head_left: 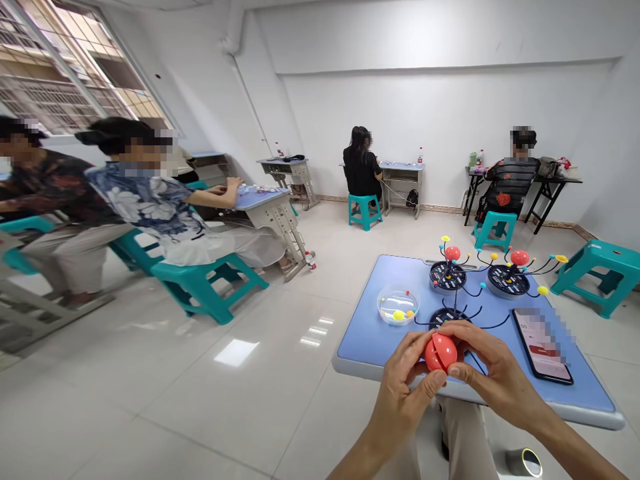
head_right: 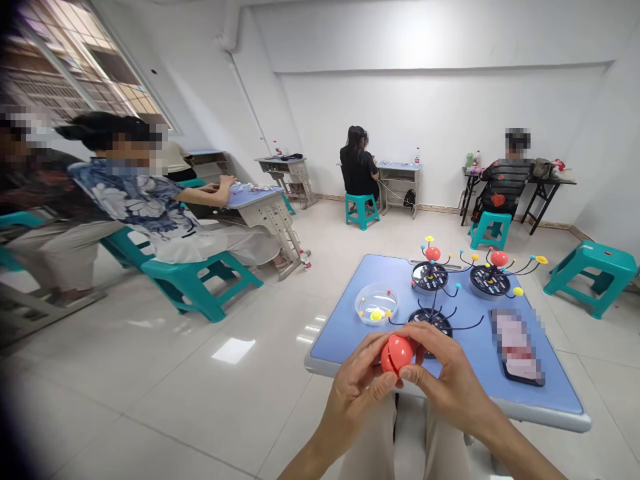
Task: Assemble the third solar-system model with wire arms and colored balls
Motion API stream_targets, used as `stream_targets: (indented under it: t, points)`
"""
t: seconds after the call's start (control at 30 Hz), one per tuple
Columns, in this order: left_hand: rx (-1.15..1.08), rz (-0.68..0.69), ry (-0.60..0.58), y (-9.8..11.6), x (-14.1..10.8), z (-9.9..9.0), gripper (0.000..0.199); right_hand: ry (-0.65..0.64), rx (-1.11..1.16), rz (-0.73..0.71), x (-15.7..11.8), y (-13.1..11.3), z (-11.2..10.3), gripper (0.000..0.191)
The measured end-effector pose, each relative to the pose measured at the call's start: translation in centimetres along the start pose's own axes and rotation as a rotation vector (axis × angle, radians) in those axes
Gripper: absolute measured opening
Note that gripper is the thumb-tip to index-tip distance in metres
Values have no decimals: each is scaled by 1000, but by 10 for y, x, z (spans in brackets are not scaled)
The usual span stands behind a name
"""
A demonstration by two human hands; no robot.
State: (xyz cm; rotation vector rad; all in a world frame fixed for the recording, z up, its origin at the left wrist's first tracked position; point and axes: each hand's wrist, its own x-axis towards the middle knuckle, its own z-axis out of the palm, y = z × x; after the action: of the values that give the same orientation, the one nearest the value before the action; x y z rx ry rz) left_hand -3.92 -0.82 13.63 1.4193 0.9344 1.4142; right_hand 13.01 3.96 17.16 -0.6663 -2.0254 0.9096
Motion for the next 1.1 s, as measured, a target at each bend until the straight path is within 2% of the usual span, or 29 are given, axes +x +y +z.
stream_targets:
  t: [0.2,0.33,0.57,0.83,1.1]
  points:
    - [16,-19,59,-2,0,0,41,6,12,18,-4,3,1,30]
    - [-29,4,48,-1,2,-1,41,16,45,35,-3,2,2,29]
    - [-31,21,14,-5,4,-4,40,-16,-92,-16,-2,2,1,30]
    - [6,39,42,-14,1,-2,40,-29,-190,47,-3,0,1,26]
    - [-1,55,-77,-7,9,-5,40,-68,-105,-22,-3,6,-5,32]
